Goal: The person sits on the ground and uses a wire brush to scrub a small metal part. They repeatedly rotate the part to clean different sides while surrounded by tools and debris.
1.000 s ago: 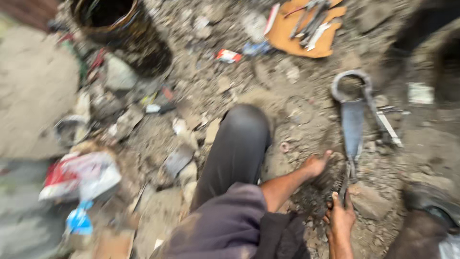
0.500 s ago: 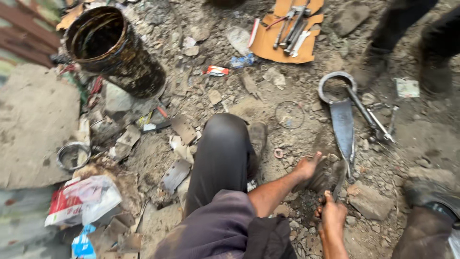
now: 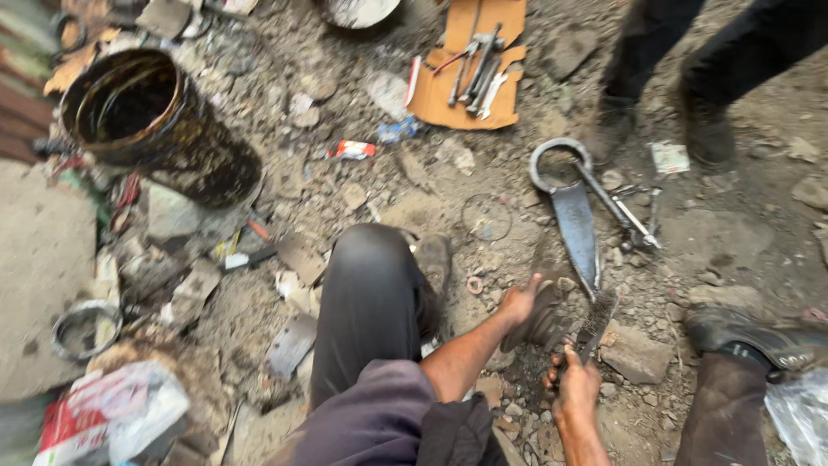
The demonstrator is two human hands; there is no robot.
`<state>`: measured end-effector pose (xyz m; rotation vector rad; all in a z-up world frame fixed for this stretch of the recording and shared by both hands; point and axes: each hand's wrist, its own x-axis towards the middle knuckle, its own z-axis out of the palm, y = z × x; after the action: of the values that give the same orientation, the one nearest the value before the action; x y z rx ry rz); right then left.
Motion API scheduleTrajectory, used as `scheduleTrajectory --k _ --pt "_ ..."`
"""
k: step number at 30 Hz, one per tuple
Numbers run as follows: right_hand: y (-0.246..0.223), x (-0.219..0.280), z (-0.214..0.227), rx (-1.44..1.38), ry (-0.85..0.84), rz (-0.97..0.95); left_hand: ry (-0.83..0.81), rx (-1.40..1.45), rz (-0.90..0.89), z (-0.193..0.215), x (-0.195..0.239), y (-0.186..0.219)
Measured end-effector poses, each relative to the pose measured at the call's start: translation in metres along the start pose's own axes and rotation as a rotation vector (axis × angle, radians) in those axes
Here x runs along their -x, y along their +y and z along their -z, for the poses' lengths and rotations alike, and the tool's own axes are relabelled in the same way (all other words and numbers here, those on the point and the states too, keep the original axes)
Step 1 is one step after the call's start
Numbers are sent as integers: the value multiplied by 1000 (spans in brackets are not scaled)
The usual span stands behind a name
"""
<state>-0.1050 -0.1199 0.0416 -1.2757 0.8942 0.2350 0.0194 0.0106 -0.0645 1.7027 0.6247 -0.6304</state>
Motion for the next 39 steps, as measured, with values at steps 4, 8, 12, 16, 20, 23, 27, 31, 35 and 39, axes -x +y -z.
scheduleTrajectory --k 4,8,12,16,20,23,27,31,35,39 --pt "1 -16 -5 -27 -44 -146 51 -23 -17 -2 -17 -6" --pt "5 -14 -5 12 13 -142 -18 -3 7 3 -13 -6" --pt "-5 -1 -11 72 -10 55 -71 -1 12 14 -1 6" --pt "-13 16 -21 260 -28 255 -60 -28 10 16 2 8" --pt "-17 32 -23 691 -92 594 -143 109 -61 9 -7 -3" --pt "-21 41 -26 692 -192 1266 -228 110 -263 3 -12 -8" --pt "-33 44 -31 716 -17 691 -22 -87 -55 5 -14 -7" --pt "-50 53 -16 659 161 626 -31 25 -39 -6 -13 -8" --pt "-57 66 -21 602 149 728 70 35 11 0 -17 -11" --pt "-61 81 -22 619 151 1082 55 31 39 -11 -15 -9"
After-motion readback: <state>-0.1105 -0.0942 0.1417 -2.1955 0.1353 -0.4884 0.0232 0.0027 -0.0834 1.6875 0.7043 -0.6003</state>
